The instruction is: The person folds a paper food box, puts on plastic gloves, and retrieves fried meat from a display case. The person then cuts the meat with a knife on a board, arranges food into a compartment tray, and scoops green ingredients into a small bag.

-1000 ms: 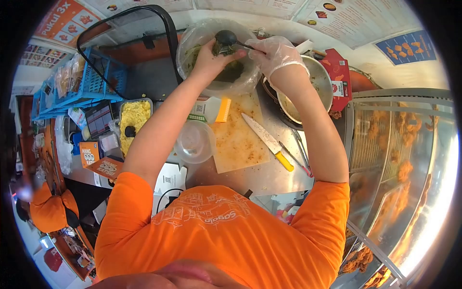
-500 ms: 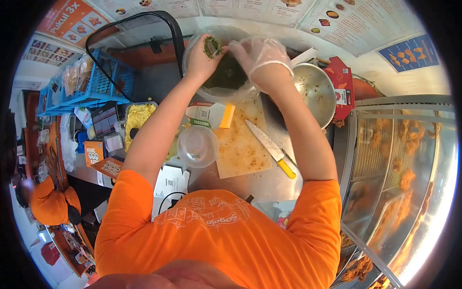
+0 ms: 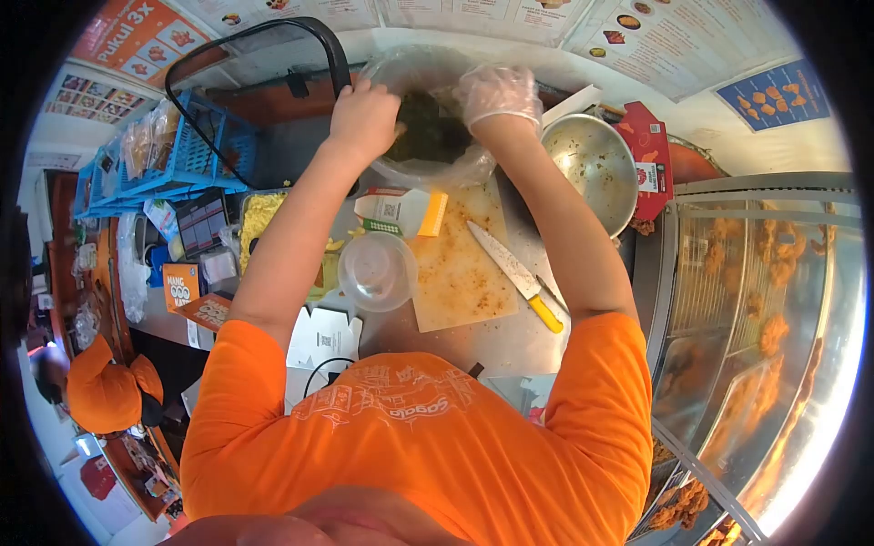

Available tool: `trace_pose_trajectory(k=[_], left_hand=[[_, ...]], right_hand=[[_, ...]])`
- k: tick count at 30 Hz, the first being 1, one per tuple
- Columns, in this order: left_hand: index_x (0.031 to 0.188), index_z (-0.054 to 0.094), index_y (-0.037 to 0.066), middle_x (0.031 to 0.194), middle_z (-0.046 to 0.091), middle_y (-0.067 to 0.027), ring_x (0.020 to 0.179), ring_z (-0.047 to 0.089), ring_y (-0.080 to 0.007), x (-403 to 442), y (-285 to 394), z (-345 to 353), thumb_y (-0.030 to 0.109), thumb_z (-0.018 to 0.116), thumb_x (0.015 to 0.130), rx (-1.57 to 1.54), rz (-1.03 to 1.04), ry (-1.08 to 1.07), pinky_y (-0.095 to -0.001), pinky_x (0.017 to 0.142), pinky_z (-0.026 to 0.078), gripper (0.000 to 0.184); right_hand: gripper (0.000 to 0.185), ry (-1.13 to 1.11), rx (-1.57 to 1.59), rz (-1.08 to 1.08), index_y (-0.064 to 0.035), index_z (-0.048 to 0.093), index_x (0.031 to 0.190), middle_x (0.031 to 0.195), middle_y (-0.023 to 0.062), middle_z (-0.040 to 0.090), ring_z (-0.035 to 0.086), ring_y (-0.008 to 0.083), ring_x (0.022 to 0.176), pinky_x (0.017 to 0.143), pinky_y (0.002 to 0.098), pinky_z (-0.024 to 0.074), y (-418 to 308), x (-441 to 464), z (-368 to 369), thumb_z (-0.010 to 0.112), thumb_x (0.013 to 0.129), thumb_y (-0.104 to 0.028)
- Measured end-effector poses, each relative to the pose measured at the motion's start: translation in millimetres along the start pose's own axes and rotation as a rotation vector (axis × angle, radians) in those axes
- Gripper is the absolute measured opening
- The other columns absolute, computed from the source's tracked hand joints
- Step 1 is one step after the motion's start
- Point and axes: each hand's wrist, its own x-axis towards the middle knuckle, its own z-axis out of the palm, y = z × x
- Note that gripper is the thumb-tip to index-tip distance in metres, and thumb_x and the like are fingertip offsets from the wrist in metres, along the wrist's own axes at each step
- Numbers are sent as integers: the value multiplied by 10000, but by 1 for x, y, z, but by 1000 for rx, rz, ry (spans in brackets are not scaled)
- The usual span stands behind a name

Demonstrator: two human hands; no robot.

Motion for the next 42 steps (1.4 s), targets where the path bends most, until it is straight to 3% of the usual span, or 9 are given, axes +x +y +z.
trace_pose_trajectory(k=[5,8,15,18,21,27,31,36,42], left_hand=[[1383,525,137,1100,676,-107,977,649,-319,3,15,15,126,673,841,43,204,194,-461,830,512,562],[1403,511,138,1100,672,-98,962,651,-307,8,16,-4,111,681,834,-625,-41,235,-421,839,509,595],[1562,-159,88,1644,166,-181,1481,279,-343,-3,36,32,184,771,833,-1233,-151,57,-384,1156,303,1186],[1581,-40,71,1523,412,-203,1420,373,-378,-24,37,19,184,774,804,-1022,-299,338,-400,1139,340,1131],[1587,100,70,1259,652,-151,1273,566,-309,-41,24,3,206,754,826,-1245,-343,-4,-349,1006,457,1012],[1588,165,84,1521,387,-271,1422,389,-344,-93,55,-7,226,753,862,-608,-283,514,-384,1134,332,946],[1255,594,9,1193,674,-106,1127,613,-185,-159,52,1,153,719,901,-1452,-136,531,-330,971,474,403],[965,670,11,954,687,-42,897,622,-125,-284,71,-2,149,696,927,-1404,-269,571,-281,813,489,146],[1007,595,3,873,623,-47,801,588,-106,-438,78,9,67,607,967,-1470,-233,657,-262,736,482,77]], right_hand=[[267,-101,60,101,-153,741,997,1054,101,706,625,316,1079,1004,450,395,17,-1,-2,536,954,-320],[273,-35,46,158,-149,741,988,1047,109,708,625,300,1092,1001,436,396,18,-5,-13,541,951,-331],[306,-162,102,106,-149,747,1029,1058,116,710,640,282,1083,993,434,408,-5,-9,-31,537,963,-360],[250,-163,182,146,-159,732,1040,1058,115,708,623,309,1069,985,452,419,-9,-15,-32,557,948,-312],[249,-261,252,114,-160,731,1028,1059,113,702,626,314,1062,973,447,433,-17,-19,-48,548,956,-313],[258,-181,303,-74,-110,749,965,962,142,713,656,340,977,916,437,469,-43,-55,-92,569,936,-292],[195,47,319,-337,-80,726,913,868,156,682,624,364,960,852,487,470,-70,-98,-115,579,911,-208],[183,-101,652,-317,-40,713,947,892,197,677,632,404,851,754,442,503,-122,-178,-140,605,904,-181],[133,-333,1477,-34,-4,719,1001,909,67,705,641,148,839,787,297,520,-223,-291,-69,698,891,-75]])
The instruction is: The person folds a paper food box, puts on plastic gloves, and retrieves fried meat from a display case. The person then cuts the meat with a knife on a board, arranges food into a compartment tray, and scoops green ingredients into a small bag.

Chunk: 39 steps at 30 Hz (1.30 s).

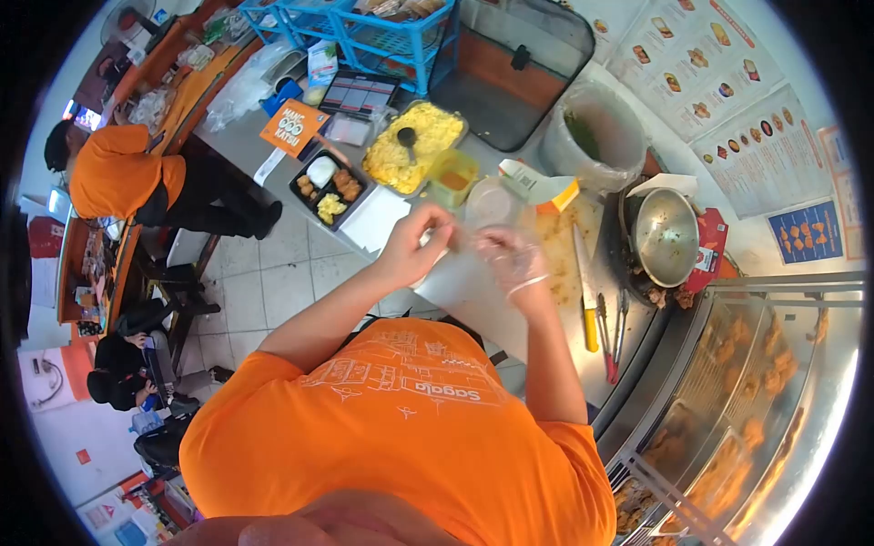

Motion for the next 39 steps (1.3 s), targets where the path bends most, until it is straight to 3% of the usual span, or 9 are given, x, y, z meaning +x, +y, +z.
trace_pose_trajectory(k=[5,9,14,17,19,21,26,31,39], left_hand=[[1031,584,8,868,620,-46,713,557,-70,-101,33,-75,23,600,962,265,33,47,-231,615,441,73],[1017,597,14,869,641,-39,746,566,-73,-187,47,-143,41,610,970,188,-77,244,-231,652,462,56],[992,577,46,909,637,-22,835,566,-85,-302,50,-226,39,605,968,-204,-288,578,-236,777,460,37],[991,557,31,925,640,-41,863,570,-109,-369,69,-251,9,618,952,-129,-335,679,-258,811,461,75],[977,571,21,940,628,-46,895,558,-118,-414,88,-257,14,632,945,-2,-368,738,-260,828,447,69],[966,599,3,923,635,-50,888,568,-123,-444,98,-269,17,642,939,244,-430,683,-262,822,458,53],[948,607,-20,898,649,-70,855,582,-127,-476,109,-268,37,634,956,350,-485,808,-271,804,478,64],[937,600,-24,886,652,-74,844,598,-136,-456,91,-272,31,624,960,364,-466,835,-278,798,485,64],[938,571,-5,893,590,-50,853,546,-130,-341,67,-295,46,588,981,616,-314,344,-262,802,444,69]], right_hand=[[141,-73,39,-71,3,723,989,882,78,708,640,152,806,756,301,518,-33,-42,131,700,899,-103],[160,-156,-135,-111,-9,739,957,877,112,722,662,171,797,738,296,517,-48,-65,226,709,911,-159],[147,-283,73,-316,-68,743,895,841,135,711,649,304,772,725,396,514,-43,-103,365,670,907,-195],[188,-471,-193,-505,-85,731,849,797,133,688,618,366,761,733,458,496,-62,-122,410,645,900,-244],[235,-616,-111,-471,-93,722,832,781,125,670,616,361,803,755,471,488,-52,-140,440,639,897,-303],[236,-896,-195,-580,-109,727,842,805,125,664,611,347,852,772,472,483,-64,-142,456,646,895,-324],[228,-1047,-152,-408,-140,750,877,813,119,671,615,337,862,769,469,485,-50,-165,488,641,901,-339],[89,-931,-63,-333,-100,718,867,779,101,658,617,322,790,702,432,485,-45,-151,482,706,842,-185],[115,-589,-119,-344,-88,708,862,826,112,669,604,326,843,778,441,474,-36,-88,429,689,858,-201]])
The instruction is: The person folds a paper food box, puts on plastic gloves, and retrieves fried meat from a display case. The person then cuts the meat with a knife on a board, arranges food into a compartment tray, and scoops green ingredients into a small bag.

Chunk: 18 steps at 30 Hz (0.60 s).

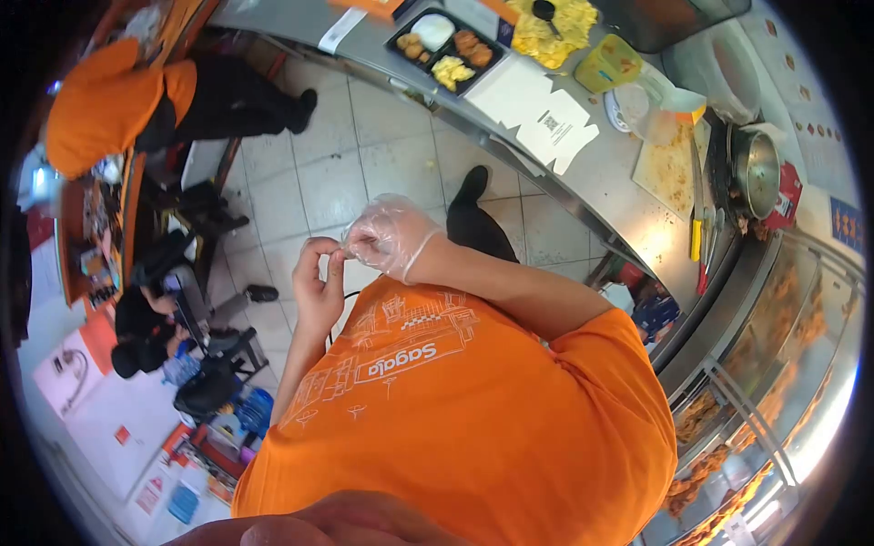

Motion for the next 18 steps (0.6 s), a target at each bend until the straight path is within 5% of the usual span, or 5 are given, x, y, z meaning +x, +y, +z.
trace_pose_trajectory(k=[2,4,8,11,18], left_hand=[[941,567,-2,891,584,-52,851,542,-127,36,5,12,48,581,986,40,91,-38,-261,802,441,69],[942,579,15,877,621,-103,861,590,-225,70,10,26,53,619,948,-98,50,25,-321,801,463,55],[967,619,-4,915,652,-87,879,595,-170,137,31,38,64,659,939,-148,-1,-82,-301,822,464,84],[992,644,-13,967,678,-64,919,591,-118,174,26,50,65,677,936,-424,-193,-85,-278,855,462,101],[1012,636,-5,969,677,-32,952,586,-94,242,9,56,63,661,950,-533,-223,-205,-251,882,454,96]], right_hand=[[129,68,72,57,-77,709,867,822,116,670,611,322,832,764,426,482,4,9,-30,690,867,-205],[143,129,150,105,-67,710,872,817,119,672,619,318,821,750,412,490,14,17,-60,691,876,-209],[127,235,287,220,-32,710,892,828,144,685,641,315,740,684,370,503,39,33,-111,685,886,-157],[129,292,92,57,-25,711,890,822,141,686,645,281,730,684,358,503,53,52,-139,695,884,-153],[126,438,224,371,-29,731,946,823,153,687,650,321,768,657,360,491,60,99,-156,671,860,-98]])
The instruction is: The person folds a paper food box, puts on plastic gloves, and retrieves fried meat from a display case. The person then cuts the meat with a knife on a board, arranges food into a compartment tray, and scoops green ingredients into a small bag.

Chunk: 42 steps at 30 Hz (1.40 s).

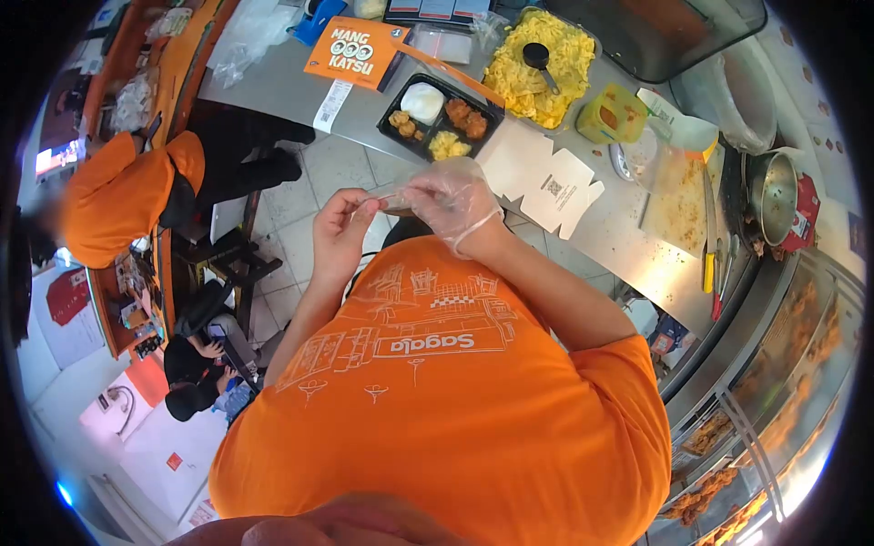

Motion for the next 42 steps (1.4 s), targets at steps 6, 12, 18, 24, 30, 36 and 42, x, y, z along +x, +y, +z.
trace_pose_trajectory(k=[6,12,18,24,30,36,42], left_hand=[[1015,600,-6,936,618,-12,878,532,-78,73,9,-34,51,607,972,87,4,-266,-235,815,438,71],[989,606,-10,930,630,-39,894,567,-113,145,18,-76,56,616,953,223,114,-520,-256,826,455,76],[952,616,-7,872,647,-67,848,611,-167,186,26,-94,54,647,919,224,287,-763,-305,787,483,76],[954,630,12,878,658,-107,843,627,-245,198,25,-95,27,656,876,343,478,-823,-325,779,478,84],[962,626,20,890,661,-111,919,612,-308,213,28,-91,46,679,867,333,443,-982,-376,825,466,112],[939,641,33,900,659,-109,921,603,-318,214,27,-87,54,686,862,330,479,-951,-393,825,467,92],[892,685,73,840,698,-67,869,619,-302,232,22,-83,68,665,846,358,555,-925,-395,867,433,50]], right_hand=[[135,122,-150,-146,-10,737,914,785,167,693,658,308,700,647,363,494,-22,41,23,627,883,-80],[154,354,-72,22,-3,747,945,793,171,711,661,260,673,607,358,487,-39,79,75,623,869,-53],[138,512,-171,86,-1,750,937,781,159,699,638,217,650,608,334,480,-27,88,111,651,864,-62],[140,602,-76,238,-13,754,942,752,133,684,607,185,622,574,312,462,-34,83,135,673,898,-119],[140,622,-260,285,-18,752,941,702,116,665,586,145,607,567,316,461,-57,89,132,685,901,-135],[153,740,-175,266,-11,745,899,687,116,668,581,149,592,567,313,462,-48,93,141,690,898,-153],[102,758,-489,195,-23,745,861,704,138,687,661,263,630,597,365,508,-42,95,127,672,860,-96]])
